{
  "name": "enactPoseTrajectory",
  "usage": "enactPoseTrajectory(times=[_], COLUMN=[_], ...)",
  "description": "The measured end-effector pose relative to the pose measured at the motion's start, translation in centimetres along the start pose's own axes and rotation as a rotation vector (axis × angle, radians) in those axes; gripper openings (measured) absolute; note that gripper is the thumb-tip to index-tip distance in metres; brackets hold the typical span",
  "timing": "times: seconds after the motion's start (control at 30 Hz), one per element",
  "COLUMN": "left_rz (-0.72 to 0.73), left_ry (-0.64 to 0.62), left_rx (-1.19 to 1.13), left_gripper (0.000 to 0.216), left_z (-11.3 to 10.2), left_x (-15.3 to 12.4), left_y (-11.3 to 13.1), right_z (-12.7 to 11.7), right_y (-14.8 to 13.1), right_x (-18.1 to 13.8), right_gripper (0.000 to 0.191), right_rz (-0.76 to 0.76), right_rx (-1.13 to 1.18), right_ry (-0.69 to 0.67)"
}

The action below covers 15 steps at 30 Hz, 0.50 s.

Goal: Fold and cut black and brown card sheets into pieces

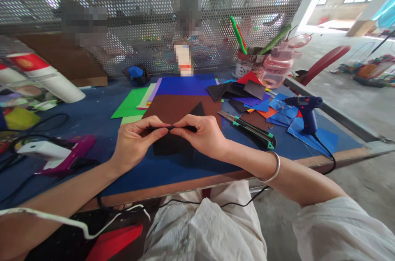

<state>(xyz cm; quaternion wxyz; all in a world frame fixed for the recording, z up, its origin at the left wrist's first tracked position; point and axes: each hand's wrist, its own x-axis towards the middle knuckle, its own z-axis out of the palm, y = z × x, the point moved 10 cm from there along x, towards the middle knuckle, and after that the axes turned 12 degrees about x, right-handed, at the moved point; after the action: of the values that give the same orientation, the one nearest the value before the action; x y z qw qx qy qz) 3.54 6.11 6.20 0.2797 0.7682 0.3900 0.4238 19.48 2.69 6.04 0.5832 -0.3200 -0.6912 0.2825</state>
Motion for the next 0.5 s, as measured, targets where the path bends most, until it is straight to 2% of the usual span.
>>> enactPoseTrajectory(times=[0.17,0.33,0.5], left_rz=[0.008,0.084,0.113], left_ry=[-0.011,-0.037,0.006], left_rx=[0.024,0.062,0.115], left_gripper=[0.015,0.020,0.017], left_z=[0.2,0.6,-0.1], left_x=[-0.2,-0.4,-0.3], left_y=[0.3,1.5,2.0], right_z=[0.5,1.1,1.0], right_y=[-0.5,-1.2,-0.7], right_x=[-0.2,-0.5,-0.3], right_gripper=[0.018,0.017,0.017], right_rz=[-0.017,-0.068,0.001], right_rx=[-0.037,-0.055,-0.017], right_ry=[-0.058,-0.111,-0.069])
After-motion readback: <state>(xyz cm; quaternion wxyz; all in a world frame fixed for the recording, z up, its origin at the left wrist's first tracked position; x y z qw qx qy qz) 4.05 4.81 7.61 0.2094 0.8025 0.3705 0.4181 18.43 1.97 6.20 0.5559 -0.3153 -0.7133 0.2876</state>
